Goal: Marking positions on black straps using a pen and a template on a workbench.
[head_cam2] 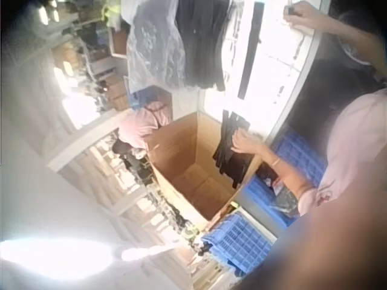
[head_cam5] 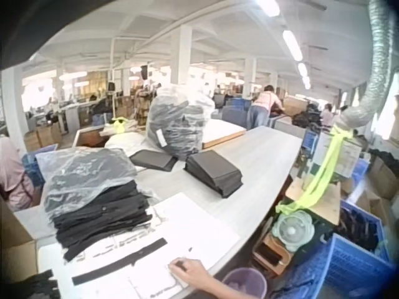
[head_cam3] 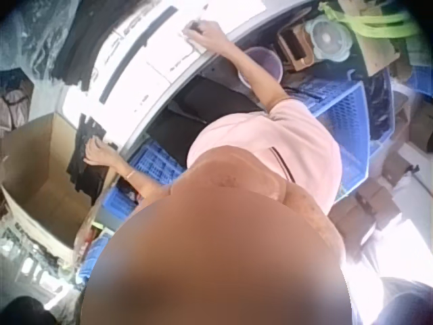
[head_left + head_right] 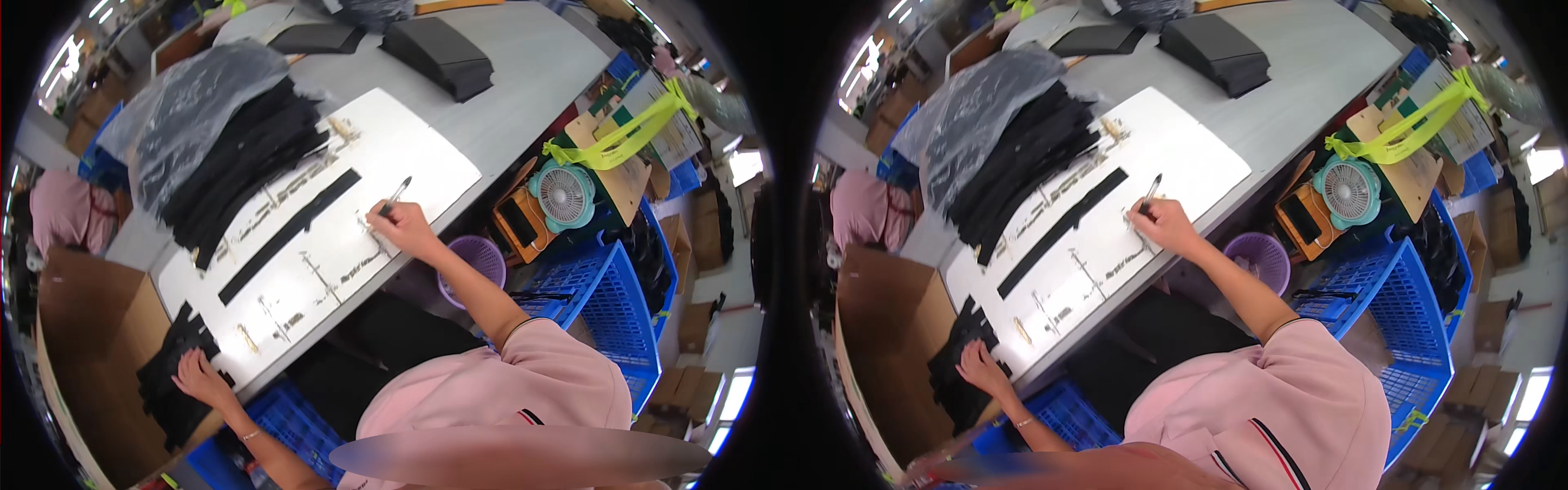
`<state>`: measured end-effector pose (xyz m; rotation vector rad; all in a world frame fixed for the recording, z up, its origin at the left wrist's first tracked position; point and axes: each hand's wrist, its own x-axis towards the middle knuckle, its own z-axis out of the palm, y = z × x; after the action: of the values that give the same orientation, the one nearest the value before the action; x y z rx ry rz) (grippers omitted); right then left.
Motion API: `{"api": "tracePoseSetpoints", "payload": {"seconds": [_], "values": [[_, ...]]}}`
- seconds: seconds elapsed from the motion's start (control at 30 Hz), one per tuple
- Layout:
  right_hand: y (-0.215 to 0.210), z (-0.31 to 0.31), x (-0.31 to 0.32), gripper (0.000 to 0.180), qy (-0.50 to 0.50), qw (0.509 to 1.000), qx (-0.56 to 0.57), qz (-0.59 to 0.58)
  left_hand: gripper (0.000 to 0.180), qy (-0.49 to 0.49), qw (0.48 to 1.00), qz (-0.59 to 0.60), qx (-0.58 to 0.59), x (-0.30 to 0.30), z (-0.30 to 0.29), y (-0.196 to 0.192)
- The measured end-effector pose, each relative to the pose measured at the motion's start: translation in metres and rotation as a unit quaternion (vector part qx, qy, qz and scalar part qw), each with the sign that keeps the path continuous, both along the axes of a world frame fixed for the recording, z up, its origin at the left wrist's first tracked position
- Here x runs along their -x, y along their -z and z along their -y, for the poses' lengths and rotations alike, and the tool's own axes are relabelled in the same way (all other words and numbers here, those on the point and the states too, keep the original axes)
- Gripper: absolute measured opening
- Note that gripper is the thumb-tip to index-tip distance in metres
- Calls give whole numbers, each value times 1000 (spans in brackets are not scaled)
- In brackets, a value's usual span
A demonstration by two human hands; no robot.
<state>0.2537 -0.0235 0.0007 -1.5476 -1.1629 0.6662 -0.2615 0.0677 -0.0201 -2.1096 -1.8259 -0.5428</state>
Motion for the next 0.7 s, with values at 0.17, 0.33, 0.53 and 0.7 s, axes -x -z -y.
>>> {"api": "tracePoseSetpoints", "payload": {"seconds": [0.17,0.33,0.53,0.7], "values": [[1,1,-3,19,13,998,-53,-30,13,76,986,107,-101,-48,0,-20],[8,-6,-4,18,2,989,-102,-105,7,217,964,152,17,-140,14,-22],[10,-1,2,16,63,985,-158,-28,10,318,909,257,73,-258,32,-33],[-4,34,46,38,3,937,-180,300,13,326,896,289,83,-297,47,-27]]}}
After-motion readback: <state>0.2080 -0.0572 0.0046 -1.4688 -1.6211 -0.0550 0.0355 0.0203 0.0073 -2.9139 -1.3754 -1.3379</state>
